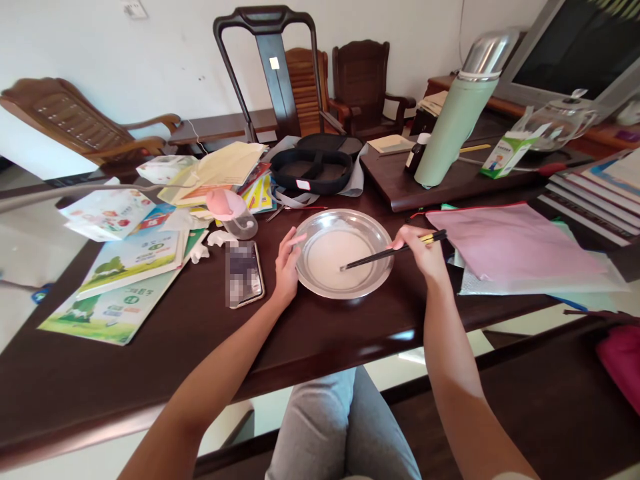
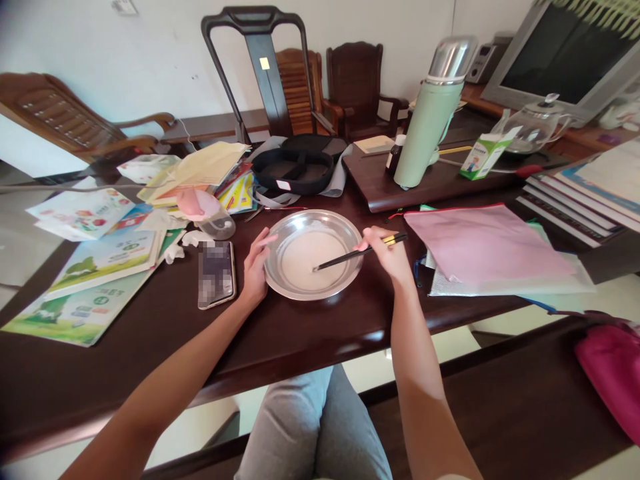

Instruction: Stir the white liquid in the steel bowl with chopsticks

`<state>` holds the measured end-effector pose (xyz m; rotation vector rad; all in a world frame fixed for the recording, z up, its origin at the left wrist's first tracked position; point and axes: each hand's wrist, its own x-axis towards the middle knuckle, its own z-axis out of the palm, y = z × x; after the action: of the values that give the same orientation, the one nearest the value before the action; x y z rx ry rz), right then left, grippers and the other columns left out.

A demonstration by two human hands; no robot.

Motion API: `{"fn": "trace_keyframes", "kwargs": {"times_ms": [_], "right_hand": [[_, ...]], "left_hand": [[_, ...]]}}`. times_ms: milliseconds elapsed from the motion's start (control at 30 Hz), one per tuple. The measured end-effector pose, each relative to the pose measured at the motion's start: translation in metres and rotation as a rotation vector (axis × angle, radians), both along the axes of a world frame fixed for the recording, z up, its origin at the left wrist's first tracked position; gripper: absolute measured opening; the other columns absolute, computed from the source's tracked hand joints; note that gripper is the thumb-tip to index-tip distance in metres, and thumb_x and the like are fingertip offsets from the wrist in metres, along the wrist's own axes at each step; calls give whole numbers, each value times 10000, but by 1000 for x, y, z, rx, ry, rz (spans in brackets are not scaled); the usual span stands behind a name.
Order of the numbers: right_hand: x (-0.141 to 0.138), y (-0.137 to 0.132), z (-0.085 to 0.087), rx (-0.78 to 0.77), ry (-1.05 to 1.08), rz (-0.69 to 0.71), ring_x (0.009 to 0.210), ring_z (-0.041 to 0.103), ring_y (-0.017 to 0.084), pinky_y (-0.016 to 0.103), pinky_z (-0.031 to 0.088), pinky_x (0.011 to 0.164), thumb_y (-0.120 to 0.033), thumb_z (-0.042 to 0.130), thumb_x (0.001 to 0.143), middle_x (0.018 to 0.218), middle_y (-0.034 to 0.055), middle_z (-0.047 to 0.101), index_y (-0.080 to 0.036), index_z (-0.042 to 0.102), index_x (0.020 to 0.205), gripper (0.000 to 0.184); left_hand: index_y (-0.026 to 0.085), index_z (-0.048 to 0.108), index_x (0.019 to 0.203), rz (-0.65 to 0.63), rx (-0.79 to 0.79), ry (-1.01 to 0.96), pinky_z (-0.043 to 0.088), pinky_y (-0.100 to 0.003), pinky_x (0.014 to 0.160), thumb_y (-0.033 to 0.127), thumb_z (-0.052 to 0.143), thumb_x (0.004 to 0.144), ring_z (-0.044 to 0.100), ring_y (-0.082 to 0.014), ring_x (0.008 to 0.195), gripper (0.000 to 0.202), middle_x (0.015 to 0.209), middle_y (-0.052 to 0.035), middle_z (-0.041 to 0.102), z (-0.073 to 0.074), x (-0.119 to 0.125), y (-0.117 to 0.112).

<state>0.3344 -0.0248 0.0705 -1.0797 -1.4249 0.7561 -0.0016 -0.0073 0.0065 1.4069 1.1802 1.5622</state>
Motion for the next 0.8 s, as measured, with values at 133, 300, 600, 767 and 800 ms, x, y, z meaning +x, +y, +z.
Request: {"fn": "trace_keyframes", "kwargs": {"times_ms": [133,300,600,767,800], "right_hand": [[-13,1,1,37,-143,140,891,841,307,484,643,914,-925,768,944,860,62,899,-327,880,764,635],[-3,4,-1,70,-54,-121,806,802,296,497,632,911,-975,730,928,739,45,838,-321,803,673,706],[-13,1,2,45,-162,122,900,831,301,492,649,946,-942,750,944,865,53,904,-331,872,768,647],[-3,3,0,42,-37,-102,793,807,298,499,635,911,-978,725,929,737,47,838,-317,776,646,721],[-1,2,1,30,1,-106,747,797,292,492,636,885,-979,725,927,691,43,806,-313,747,611,738]], "left_hand": [[307,923,1179,4,4,-5,379,-653,1449,792,821,950,586,-434,1678,545,1735,-122,693,0,1,0],[305,922,1205,2,5,-15,372,-657,1452,800,824,940,584,-434,1677,570,1720,-131,704,-1,0,0],[301,917,1225,-5,5,1,358,-660,1458,792,814,962,575,-435,1681,566,1720,-136,693,-2,-1,0],[312,920,1223,1,-7,-7,369,-674,1449,795,811,963,580,-435,1674,559,1731,-131,684,-3,0,0],[308,919,1227,3,-9,-10,373,-668,1448,799,814,959,578,-435,1675,570,1736,-133,680,-3,0,0]]}}
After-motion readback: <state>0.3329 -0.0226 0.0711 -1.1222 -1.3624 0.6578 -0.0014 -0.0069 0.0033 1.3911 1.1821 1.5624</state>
